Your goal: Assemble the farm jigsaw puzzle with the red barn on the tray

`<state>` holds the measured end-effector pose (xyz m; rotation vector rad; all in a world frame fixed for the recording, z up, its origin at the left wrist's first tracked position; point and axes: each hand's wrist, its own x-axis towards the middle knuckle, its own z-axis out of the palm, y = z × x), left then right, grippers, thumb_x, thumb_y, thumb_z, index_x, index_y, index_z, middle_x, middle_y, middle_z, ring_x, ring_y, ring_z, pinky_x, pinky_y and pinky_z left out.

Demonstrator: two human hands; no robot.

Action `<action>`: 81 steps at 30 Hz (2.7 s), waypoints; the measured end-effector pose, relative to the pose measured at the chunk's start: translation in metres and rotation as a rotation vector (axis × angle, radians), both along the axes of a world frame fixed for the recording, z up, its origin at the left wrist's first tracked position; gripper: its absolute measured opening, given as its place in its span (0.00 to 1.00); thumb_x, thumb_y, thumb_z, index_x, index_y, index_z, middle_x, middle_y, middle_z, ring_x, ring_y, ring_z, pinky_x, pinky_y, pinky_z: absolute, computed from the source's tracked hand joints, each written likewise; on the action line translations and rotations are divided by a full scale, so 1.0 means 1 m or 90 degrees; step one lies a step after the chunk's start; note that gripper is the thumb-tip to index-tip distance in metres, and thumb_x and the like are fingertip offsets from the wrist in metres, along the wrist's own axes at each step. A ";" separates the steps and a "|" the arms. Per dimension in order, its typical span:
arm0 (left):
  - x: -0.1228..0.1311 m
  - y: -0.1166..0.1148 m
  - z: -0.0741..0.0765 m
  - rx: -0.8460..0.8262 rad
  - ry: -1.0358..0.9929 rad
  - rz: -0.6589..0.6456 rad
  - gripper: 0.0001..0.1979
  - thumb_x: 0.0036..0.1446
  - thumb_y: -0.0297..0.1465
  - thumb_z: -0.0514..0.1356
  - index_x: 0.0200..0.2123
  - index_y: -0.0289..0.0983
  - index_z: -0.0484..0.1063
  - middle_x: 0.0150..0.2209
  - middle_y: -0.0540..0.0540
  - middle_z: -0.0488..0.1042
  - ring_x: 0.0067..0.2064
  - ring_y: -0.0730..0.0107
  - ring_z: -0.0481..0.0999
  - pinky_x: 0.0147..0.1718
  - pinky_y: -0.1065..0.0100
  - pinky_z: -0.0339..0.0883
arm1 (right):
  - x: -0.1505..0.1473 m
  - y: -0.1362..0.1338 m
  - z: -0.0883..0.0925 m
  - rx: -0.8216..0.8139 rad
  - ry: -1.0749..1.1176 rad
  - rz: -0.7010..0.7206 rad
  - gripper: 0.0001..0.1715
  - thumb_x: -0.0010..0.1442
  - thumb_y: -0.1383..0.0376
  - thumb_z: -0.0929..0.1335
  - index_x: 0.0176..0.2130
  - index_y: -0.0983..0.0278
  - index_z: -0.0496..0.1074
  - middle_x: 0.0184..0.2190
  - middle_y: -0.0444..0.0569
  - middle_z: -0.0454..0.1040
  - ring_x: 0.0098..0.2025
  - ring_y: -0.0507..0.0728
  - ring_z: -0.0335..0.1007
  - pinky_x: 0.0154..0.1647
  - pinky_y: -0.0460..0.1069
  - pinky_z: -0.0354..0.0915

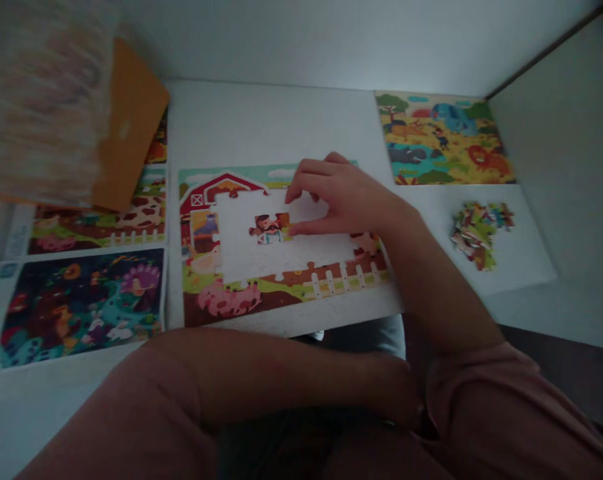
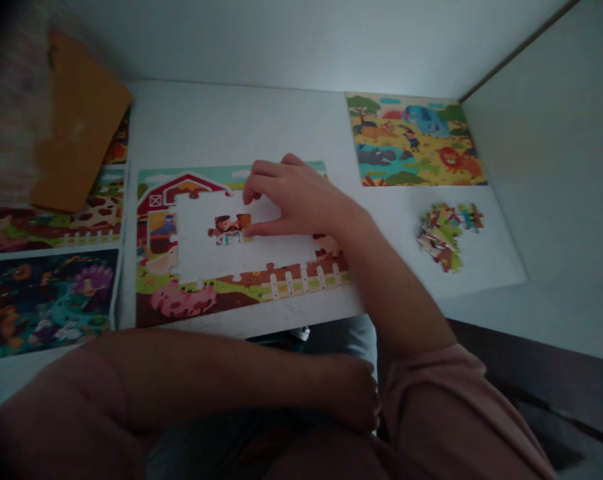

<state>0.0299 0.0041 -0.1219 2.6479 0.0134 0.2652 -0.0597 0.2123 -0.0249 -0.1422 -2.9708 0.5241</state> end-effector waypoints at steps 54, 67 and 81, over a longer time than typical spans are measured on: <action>-0.020 0.005 0.024 0.059 0.014 0.089 0.04 0.55 0.28 0.57 0.28 0.38 0.70 0.29 0.49 0.73 0.32 0.67 0.71 0.30 0.66 0.52 | 0.251 -0.013 0.023 0.164 0.199 -0.672 0.26 0.49 0.50 0.72 0.46 0.56 0.69 0.41 0.51 0.67 0.34 0.61 0.66 0.43 0.63 0.64; -0.009 -0.002 0.004 0.189 0.008 0.043 0.15 0.57 0.28 0.50 0.32 0.54 0.72 0.35 0.55 0.76 0.34 0.75 0.76 0.20 0.70 0.58 | 0.033 0.027 0.026 0.064 0.219 -0.270 0.27 0.53 0.51 0.69 0.51 0.54 0.64 0.49 0.51 0.64 0.42 0.64 0.63 0.46 0.64 0.57; -0.017 -0.002 0.019 0.366 0.069 0.107 0.16 0.56 0.34 0.51 0.34 0.68 0.69 0.38 0.56 0.75 0.27 0.72 0.73 0.16 0.73 0.51 | 0.045 0.050 -0.003 -0.016 0.208 -0.262 0.25 0.52 0.48 0.69 0.48 0.53 0.68 0.45 0.52 0.63 0.39 0.61 0.59 0.40 0.60 0.61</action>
